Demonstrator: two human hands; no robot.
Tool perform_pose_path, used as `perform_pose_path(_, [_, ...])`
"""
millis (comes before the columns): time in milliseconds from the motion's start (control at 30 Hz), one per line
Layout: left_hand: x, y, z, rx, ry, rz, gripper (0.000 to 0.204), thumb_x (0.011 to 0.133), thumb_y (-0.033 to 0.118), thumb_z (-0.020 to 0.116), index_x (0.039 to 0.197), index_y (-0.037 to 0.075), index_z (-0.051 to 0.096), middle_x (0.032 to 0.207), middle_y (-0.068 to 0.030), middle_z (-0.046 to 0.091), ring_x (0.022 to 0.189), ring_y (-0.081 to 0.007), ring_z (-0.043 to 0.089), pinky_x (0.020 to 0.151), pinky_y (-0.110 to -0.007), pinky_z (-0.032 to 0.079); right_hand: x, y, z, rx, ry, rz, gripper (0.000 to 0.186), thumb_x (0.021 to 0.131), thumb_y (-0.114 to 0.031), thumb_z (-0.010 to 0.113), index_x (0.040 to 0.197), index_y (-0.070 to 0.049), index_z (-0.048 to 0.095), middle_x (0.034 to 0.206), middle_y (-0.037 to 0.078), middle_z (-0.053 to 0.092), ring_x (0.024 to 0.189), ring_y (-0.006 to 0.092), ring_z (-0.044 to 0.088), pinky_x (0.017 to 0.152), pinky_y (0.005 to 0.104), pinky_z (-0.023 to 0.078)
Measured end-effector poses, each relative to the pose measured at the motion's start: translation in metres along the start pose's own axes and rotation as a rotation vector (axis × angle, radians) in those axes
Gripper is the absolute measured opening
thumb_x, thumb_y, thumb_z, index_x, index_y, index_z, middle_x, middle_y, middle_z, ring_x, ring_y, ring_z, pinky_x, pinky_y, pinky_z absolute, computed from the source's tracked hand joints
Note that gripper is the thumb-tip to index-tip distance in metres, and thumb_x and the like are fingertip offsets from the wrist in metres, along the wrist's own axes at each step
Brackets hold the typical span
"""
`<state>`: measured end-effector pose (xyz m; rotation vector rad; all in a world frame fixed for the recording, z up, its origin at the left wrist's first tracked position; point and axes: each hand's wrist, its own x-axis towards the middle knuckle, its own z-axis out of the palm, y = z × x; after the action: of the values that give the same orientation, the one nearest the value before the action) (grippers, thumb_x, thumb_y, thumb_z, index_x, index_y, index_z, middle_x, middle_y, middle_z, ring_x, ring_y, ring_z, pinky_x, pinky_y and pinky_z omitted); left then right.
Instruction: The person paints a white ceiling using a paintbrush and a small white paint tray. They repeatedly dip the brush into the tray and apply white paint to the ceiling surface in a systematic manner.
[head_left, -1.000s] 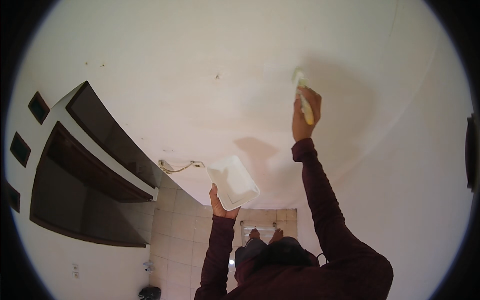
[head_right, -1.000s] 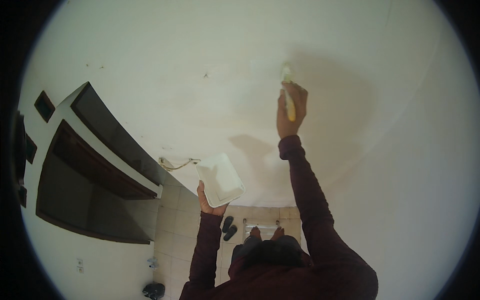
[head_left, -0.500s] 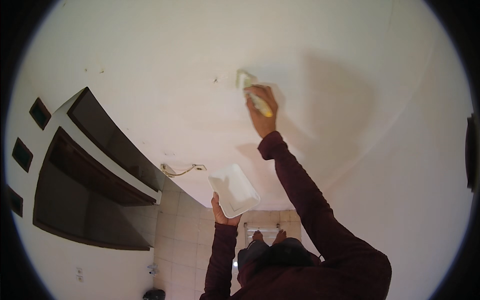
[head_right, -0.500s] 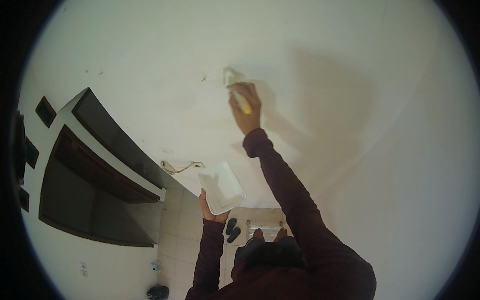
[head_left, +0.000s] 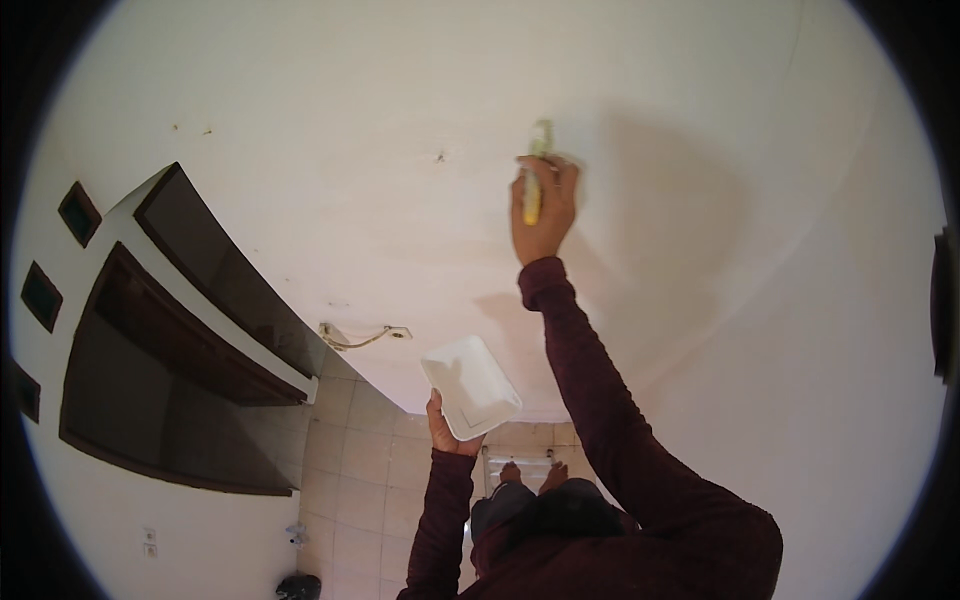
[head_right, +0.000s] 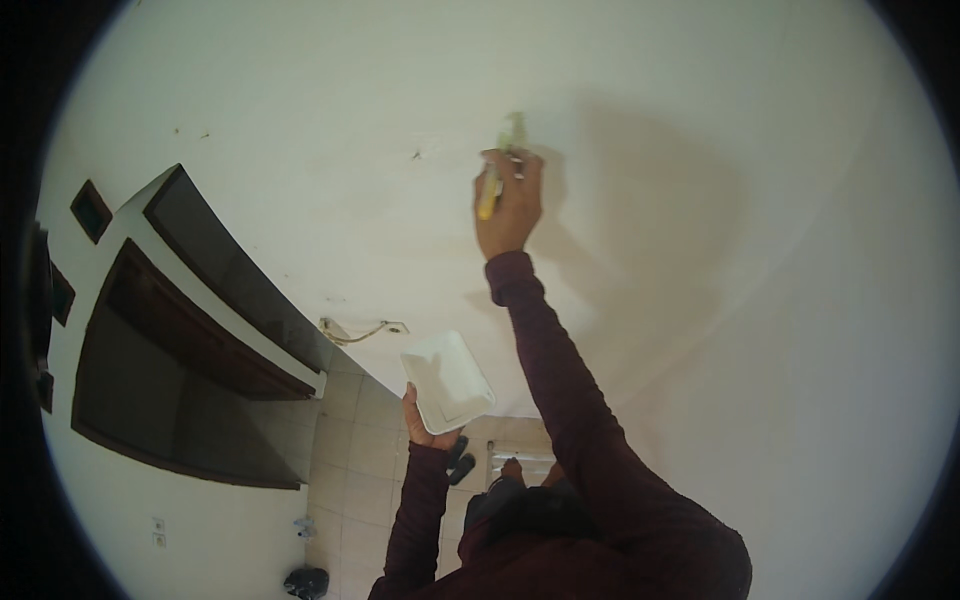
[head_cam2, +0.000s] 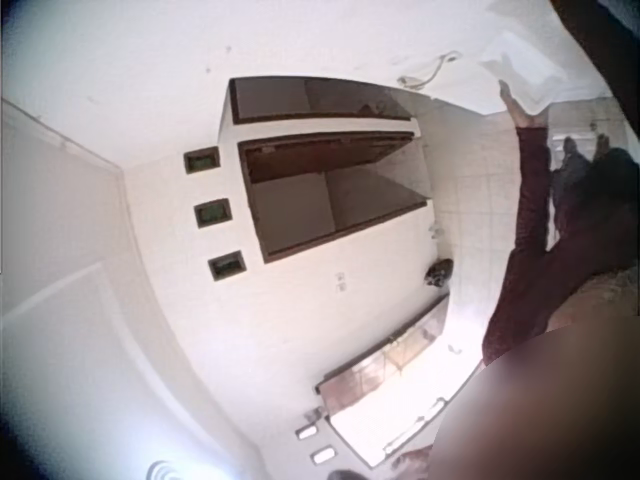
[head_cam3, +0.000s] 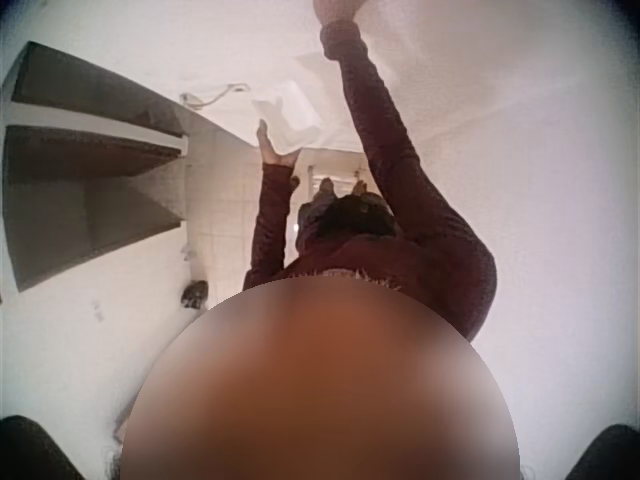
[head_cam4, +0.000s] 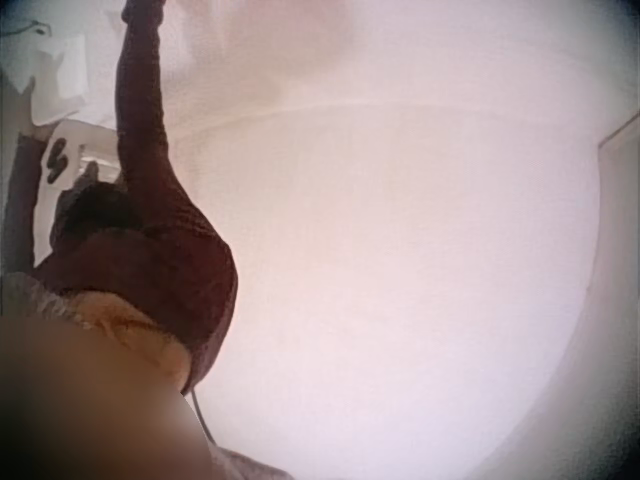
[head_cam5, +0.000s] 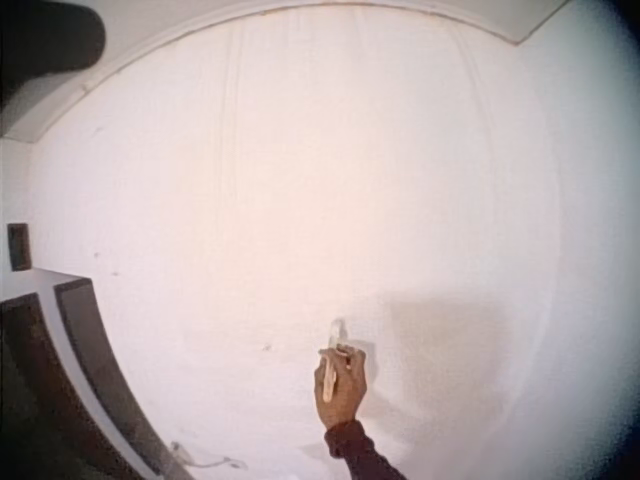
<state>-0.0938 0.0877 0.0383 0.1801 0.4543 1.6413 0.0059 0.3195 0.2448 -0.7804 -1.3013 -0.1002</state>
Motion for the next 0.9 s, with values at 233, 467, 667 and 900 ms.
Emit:
perform_pose_path(233, [-0.001, 0.003, -0.003, 0.009, 0.002, 0.012, 0.072, 0.088, 0.055, 0.063, 0.148, 0.021, 0.042, 0.145, -0.0063, 0.051, 0.131, -0.0322, 0.051, 0.106, -0.060, 0.043, 0.003, -0.023, 0.042, 0.317, -0.161, 0.002, 0.026, 0.078, 0.000, 0.070, 0.100, -0.013, 0.068, 0.105, 0.009, 0.057, 0.092, 0.0297, 0.064, 0.075, 0.0404, 0.054])
perform_pose_path(467, [-0.004, 0.005, -0.003, 0.008, 0.012, 0.008, 0.073, 0.087, 0.054, 0.065, 0.147, 0.019, 0.044, 0.143, -0.0064, 0.053, 0.130, -0.0313, 0.051, 0.107, -0.059, 0.042, 0.043, 0.026, -0.015, 0.280, 0.057, -0.015, 0.026, 0.079, 0.009, 0.064, 0.100, -0.006, 0.068, 0.100, 0.010, 0.062, 0.095, 0.0267, 0.063, 0.083, 0.0354, 0.050])
perform_pose_path(667, [-0.006, 0.003, -0.004, -0.029, 0.013, -0.027, 0.071, 0.087, 0.052, 0.066, 0.145, 0.018, 0.046, 0.141, -0.0058, 0.055, 0.129, -0.0310, 0.052, 0.106, -0.058, 0.042, 0.040, -0.006, -0.021, 0.013, 0.158, -0.010, 0.025, 0.083, 0.005, 0.064, 0.099, -0.013, 0.068, 0.111, 0.009, 0.056, 0.100, 0.0274, 0.061, 0.083, 0.0386, 0.052])
perform_pose_path(900, [-0.013, 0.004, -0.003, -0.053, 0.020, -0.018, 0.071, 0.087, 0.053, 0.066, 0.146, 0.017, 0.045, 0.141, -0.0062, 0.054, 0.128, -0.0308, 0.053, 0.107, -0.056, 0.042, 0.009, -0.041, 0.066, 0.001, -0.068, -0.059, 0.029, 0.077, 0.000, 0.070, 0.100, -0.016, 0.068, 0.115, 0.009, 0.056, 0.097, 0.0277, 0.061, 0.079, 0.0398, 0.053])
